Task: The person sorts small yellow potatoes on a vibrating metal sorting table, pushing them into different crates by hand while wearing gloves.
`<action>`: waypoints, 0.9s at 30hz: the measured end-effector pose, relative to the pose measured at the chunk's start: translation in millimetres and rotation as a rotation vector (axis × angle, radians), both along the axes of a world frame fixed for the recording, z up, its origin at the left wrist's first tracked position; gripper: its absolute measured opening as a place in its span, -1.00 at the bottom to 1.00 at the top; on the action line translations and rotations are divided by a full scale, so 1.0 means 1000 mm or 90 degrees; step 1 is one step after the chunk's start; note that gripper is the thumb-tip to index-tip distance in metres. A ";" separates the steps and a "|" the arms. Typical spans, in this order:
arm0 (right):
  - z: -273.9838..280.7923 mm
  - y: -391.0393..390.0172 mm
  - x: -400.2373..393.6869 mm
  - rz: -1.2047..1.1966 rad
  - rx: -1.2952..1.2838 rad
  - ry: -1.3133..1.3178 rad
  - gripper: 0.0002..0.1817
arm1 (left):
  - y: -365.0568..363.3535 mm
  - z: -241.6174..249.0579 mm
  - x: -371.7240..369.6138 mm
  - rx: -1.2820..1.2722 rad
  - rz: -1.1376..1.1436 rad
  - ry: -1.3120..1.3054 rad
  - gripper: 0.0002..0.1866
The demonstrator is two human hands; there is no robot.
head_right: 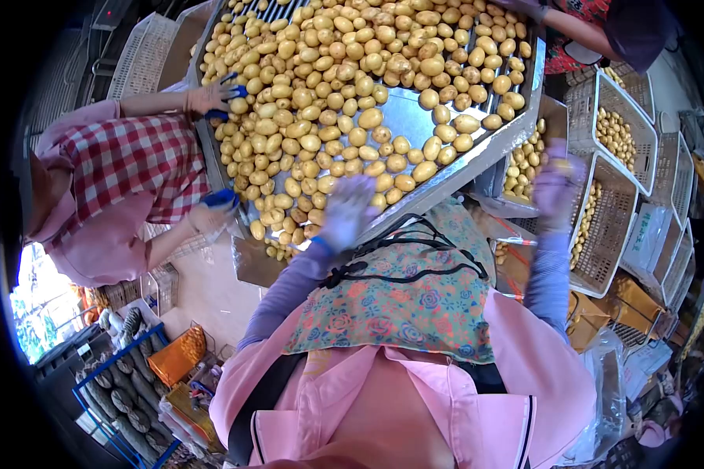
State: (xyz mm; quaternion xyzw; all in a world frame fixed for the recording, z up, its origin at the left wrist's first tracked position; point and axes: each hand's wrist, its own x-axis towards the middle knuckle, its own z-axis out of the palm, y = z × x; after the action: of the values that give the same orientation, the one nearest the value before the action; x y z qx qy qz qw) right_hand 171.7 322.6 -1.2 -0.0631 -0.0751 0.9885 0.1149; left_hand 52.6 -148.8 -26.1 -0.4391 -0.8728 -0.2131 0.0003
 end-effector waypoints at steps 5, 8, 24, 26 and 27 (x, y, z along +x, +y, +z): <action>-0.002 0.067 0.027 -0.308 0.738 -0.241 -0.51 | -0.112 -0.025 -0.004 -0.215 0.259 0.073 -0.28; 0.031 -0.102 -0.059 0.163 0.799 -0.281 -0.54 | -0.057 -0.043 -0.010 -0.221 0.453 0.087 -0.16; 0.074 -0.061 -0.054 0.820 0.965 -0.146 -0.65 | -0.143 -0.038 -0.005 -0.168 0.541 0.060 -0.21; 0.070 -0.044 -0.039 0.911 0.979 -0.202 -0.66 | -0.101 -0.036 -0.032 -0.213 0.629 -0.018 -0.16; 0.078 -0.054 -0.044 0.868 1.300 -0.183 -0.63 | -0.074 -0.021 -0.050 -0.237 0.673 -0.079 -0.12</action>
State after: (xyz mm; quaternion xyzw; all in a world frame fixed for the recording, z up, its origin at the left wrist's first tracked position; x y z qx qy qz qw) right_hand 127.5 268.6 77.2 -0.0005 -0.8413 0.3194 -0.4362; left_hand 3.1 -222.9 -47.0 0.0784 -0.9953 -0.0519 -0.0215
